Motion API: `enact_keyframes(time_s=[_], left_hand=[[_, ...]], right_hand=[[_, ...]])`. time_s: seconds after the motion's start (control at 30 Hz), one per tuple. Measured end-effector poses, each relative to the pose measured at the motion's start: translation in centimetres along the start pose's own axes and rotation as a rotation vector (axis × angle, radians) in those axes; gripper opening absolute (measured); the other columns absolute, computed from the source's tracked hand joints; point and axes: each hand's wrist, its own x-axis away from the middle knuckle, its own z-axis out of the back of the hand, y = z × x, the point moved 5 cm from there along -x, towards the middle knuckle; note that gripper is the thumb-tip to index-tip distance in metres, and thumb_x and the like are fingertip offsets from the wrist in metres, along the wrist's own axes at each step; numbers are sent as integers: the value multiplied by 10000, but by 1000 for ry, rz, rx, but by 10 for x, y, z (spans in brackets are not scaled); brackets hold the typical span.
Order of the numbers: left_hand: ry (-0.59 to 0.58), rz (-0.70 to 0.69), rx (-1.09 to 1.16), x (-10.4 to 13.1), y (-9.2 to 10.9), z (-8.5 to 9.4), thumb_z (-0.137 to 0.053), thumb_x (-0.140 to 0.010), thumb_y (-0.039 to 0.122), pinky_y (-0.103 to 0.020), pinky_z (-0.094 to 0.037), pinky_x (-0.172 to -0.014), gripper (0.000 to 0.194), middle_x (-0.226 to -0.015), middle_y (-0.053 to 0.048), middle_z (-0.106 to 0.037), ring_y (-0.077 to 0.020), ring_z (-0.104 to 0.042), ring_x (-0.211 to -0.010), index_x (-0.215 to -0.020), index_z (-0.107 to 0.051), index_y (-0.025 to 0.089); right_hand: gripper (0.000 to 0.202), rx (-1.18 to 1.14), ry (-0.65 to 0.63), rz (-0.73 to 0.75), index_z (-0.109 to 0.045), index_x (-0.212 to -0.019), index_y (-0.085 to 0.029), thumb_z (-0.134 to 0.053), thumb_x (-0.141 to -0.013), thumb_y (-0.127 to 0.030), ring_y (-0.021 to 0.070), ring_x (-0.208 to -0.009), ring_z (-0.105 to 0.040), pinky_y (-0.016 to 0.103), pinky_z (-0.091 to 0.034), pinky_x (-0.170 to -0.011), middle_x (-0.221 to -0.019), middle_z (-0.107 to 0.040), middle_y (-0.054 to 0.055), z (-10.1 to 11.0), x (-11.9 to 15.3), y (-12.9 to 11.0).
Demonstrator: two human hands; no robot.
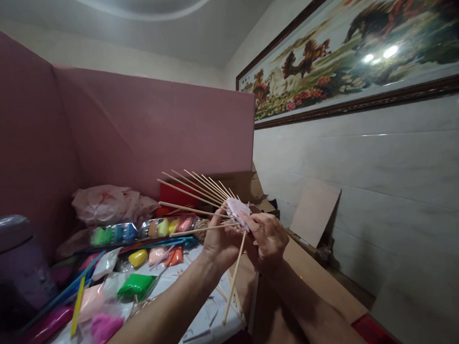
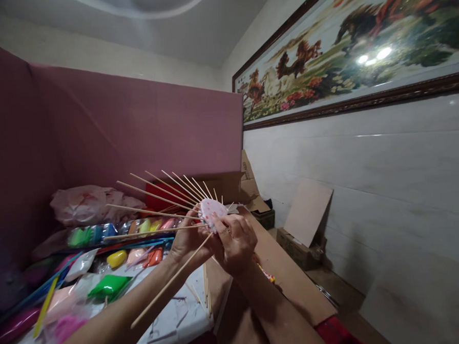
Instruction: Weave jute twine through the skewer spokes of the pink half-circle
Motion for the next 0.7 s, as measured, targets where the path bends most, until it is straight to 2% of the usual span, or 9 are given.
enact_keyframes(time_s=[0.33, 0.47, 0.57, 0.7], left_hand=[[-10, 12, 108, -1, -2, -6, -546, -796, 342, -200, -471, -511, 279, -678, -52, -622, -112, -576, -531, -889, -582, 82], [32, 7, 63, 2, -2, -7, -514, -814, 364, -196, -458, -479, 306, -662, -51, -608, -117, -574, -532, -911, -573, 80], [43, -89, 10, 4, 4, -9, -488, -825, 354, -213, -473, -511, 276, -613, -37, -591, -115, -565, -512, -853, -569, 92], [63, -232, -104, 3, 19, -10, -493, -816, 326, -286, -509, -618, 224, -616, -48, -596, -154, -597, -563, -794, -549, 111]], right_hand=[[311, 6, 0, -33, -596, -1110, -175, -507, -814, -207, 232, -886, -544, 382, -442, -800, -922, -614, 102, -2, 3, 3], [347, -64, 9, -45, -587, -1128, -178, -527, -788, -206, 237, -886, -541, 393, -448, -802, -932, -602, 104, -2, 2, 3], [404, -130, 0, -40, -560, -1180, -190, -525, -779, -217, 251, -920, -537, 414, -447, -812, -981, -591, 108, -1, 1, 1], [445, -261, -21, -50, -540, -1215, -216, -479, -781, -139, 246, -957, -539, 426, -442, -829, -1022, -585, 98, 0, -1, -2]])
